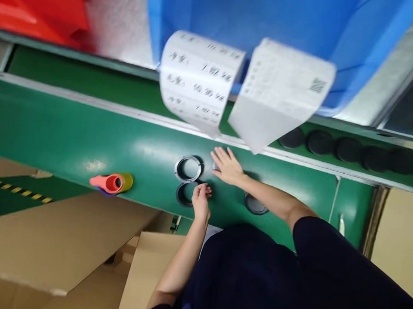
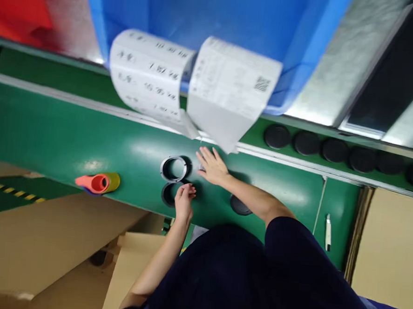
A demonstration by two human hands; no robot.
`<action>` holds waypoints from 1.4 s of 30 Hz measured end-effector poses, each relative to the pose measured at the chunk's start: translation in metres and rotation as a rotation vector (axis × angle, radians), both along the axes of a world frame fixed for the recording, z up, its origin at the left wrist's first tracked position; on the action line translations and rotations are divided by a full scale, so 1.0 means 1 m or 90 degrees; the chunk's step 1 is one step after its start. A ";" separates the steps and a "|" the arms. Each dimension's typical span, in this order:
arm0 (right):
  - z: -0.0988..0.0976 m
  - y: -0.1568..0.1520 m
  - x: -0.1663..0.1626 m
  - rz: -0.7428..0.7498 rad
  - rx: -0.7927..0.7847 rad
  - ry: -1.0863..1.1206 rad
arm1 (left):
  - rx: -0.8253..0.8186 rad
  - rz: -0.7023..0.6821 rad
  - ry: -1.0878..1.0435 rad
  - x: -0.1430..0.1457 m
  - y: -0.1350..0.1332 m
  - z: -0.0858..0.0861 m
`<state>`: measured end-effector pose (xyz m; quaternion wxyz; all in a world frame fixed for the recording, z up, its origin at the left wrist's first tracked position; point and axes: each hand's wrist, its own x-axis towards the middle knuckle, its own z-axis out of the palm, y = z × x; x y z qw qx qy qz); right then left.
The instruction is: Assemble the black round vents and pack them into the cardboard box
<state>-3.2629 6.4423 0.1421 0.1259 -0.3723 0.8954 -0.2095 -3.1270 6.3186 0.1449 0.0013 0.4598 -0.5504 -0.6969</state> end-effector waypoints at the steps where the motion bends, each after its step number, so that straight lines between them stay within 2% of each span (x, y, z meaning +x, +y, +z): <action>1: -0.006 0.004 -0.007 -0.018 -0.026 -0.032 | -0.112 -0.050 0.035 -0.009 0.004 -0.002; 2: -0.010 0.013 -0.016 -0.087 -0.072 -0.060 | -0.240 -0.123 0.075 -0.017 0.008 -0.003; 3: -0.013 0.028 -0.027 -0.203 -0.128 -0.079 | -0.367 -0.213 0.114 -0.025 0.014 -0.005; 5: -0.014 0.076 -0.054 -0.492 -0.227 -0.089 | -0.539 -0.400 0.166 -0.039 0.027 -0.009; 6: -0.013 0.105 -0.069 -0.643 -0.258 -0.082 | -0.575 -0.475 0.175 -0.043 0.035 -0.011; 8: -0.013 0.165 -0.096 -0.839 -0.273 -0.071 | -0.588 -0.575 0.170 -0.046 0.049 -0.016; 10: -0.015 0.212 -0.112 -0.961 -0.286 -0.091 | -0.574 -0.619 0.161 -0.043 0.062 -0.017; 12: -0.021 0.236 -0.117 -1.008 -0.324 -0.142 | -0.542 -0.612 0.156 -0.038 0.073 -0.012; 14: -0.026 0.238 -0.109 -1.004 -0.375 -0.207 | -0.440 -0.525 0.176 -0.036 0.081 -0.002; 16: -0.026 0.225 -0.090 -0.948 -0.463 -0.288 | -0.319 -0.408 0.206 -0.038 0.088 0.012; 18: -0.019 0.204 -0.060 -0.807 -0.598 -0.381 | -0.242 -0.335 0.224 -0.045 0.094 0.029; 20: -0.002 0.183 -0.023 -0.623 -0.693 -0.454 | -0.098 -0.299 0.218 -0.054 0.097 0.048; 21: 0.009 0.173 -0.003 -0.541 -0.696 -0.470 | 0.022 -0.270 0.217 -0.057 0.098 0.059; 23: 0.033 0.160 0.032 -0.415 -0.609 -0.436 | 0.268 -0.183 0.214 -0.059 0.099 0.080; 24: 0.044 0.155 0.046 -0.360 -0.546 -0.386 | 0.353 -0.136 0.211 -0.056 0.099 0.090; 25: 0.054 0.152 0.056 -0.309 -0.484 -0.316 | 0.394 -0.098 0.207 -0.052 0.098 0.100; 27: 0.069 0.149 0.069 -0.220 -0.380 -0.157 | 0.420 -0.046 0.197 -0.038 0.096 0.116; 29: 0.078 0.148 0.073 -0.155 -0.312 -0.042 | 0.426 -0.035 0.192 -0.021 0.093 0.125; 33: 0.082 0.141 0.077 -0.095 -0.234 0.003 | 0.408 -0.050 0.225 0.008 0.085 0.128; 38: 0.082 0.118 0.091 -0.062 -0.289 -0.052 | 0.436 -0.070 0.232 0.033 0.075 0.125; 42: 0.089 0.108 0.095 -0.068 -0.327 -0.098 | 0.450 -0.032 0.217 0.046 0.065 0.124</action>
